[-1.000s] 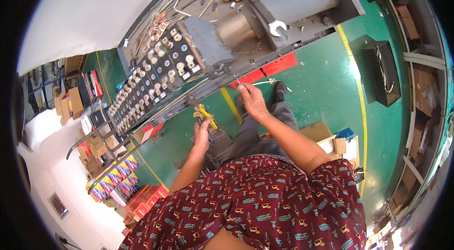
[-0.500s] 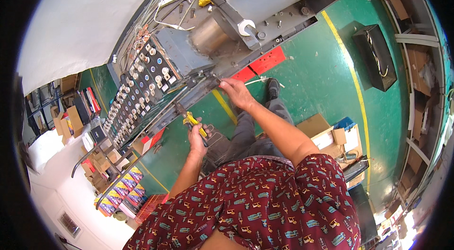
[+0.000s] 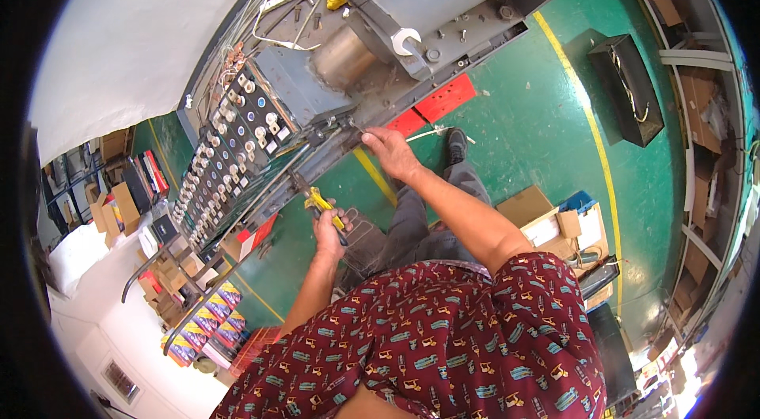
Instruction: The person assembles an electrical component rack by inserting metal rods and securing them with tools. They use pliers and a screwdriver to tighten connections and adjust parts on the rack. The person handles wires and small metal pieces, placing them into designated slots on the assembly.
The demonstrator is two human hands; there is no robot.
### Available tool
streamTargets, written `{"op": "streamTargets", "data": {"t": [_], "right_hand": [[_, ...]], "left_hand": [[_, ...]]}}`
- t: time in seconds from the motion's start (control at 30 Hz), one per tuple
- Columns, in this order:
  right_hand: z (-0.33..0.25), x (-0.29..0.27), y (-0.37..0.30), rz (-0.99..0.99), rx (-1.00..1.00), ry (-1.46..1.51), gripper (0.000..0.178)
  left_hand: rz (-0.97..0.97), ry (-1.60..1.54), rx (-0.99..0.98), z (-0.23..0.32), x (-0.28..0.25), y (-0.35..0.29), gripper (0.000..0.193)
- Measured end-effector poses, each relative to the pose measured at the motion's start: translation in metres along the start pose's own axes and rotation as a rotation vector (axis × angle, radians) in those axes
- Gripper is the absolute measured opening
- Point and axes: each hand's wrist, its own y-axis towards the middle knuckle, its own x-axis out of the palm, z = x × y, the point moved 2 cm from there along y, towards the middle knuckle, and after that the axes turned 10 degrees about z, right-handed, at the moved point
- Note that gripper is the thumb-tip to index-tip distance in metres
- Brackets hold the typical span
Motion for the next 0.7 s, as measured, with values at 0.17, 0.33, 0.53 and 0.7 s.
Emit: {"op": "streamTargets", "data": {"t": [0.17,0.33,0.53,0.7], "right_hand": [[-0.032,0.003,-0.010,0.047,0.162,-0.176,0.034],[-0.082,0.014,-0.012,0.097,0.640,0.116,0.027],[-0.050,-0.003,-0.019,0.030,0.381,-0.049,0.030],[-0.034,-0.010,-0.025,0.056,0.130,-0.060,0.031]], "left_hand": [[0.011,-0.009,0.056,-0.004,0.001,0.005,0.029],[-0.005,-0.037,0.095,-0.008,0.004,0.012,0.030],[0.012,-0.016,0.093,-0.007,0.001,0.007,0.031],[0.036,0.001,0.077,-0.005,0.002,0.006,0.033]]}}
